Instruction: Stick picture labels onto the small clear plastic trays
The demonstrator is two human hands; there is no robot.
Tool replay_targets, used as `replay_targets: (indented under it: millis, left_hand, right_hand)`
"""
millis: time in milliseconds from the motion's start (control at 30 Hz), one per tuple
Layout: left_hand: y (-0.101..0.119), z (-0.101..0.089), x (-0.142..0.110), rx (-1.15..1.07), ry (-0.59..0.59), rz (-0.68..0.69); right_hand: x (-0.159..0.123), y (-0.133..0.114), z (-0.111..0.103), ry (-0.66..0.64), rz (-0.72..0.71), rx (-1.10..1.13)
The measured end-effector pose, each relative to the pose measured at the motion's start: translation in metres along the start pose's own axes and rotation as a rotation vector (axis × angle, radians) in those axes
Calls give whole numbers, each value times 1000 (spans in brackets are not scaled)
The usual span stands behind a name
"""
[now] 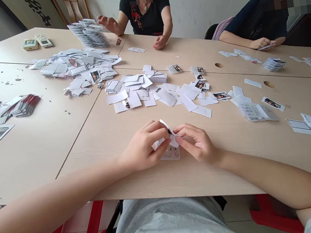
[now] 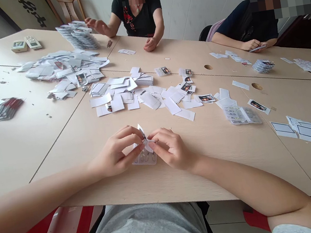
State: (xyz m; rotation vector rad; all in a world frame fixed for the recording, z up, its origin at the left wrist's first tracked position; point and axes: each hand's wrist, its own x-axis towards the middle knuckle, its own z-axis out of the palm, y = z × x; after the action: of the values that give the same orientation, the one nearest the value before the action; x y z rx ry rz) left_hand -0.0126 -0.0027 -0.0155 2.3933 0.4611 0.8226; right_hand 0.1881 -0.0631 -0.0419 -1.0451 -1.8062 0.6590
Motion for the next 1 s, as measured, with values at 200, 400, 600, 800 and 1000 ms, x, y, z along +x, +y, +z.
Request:
replay_targets:
  millis: [200,400,600,800,1000]
  left_hand:
    - [-1,-3,1,-81,7,-36]
    - [-1,-4,3,-151,3,-80]
    - [-2,-6,7,-236,3,-175]
    - [-7,-8,9,-364,9,-252]
    - [-12,-10,11,-544,22,-353]
  right_hand:
    - [2,2,0,-7,59,54]
    - [3,2,-1,-13,97,113]
    - [4,3,-1,-8,163,186]
    - [4,4,-2,-1,234,232]
    - [7,6,-2,6,290,341]
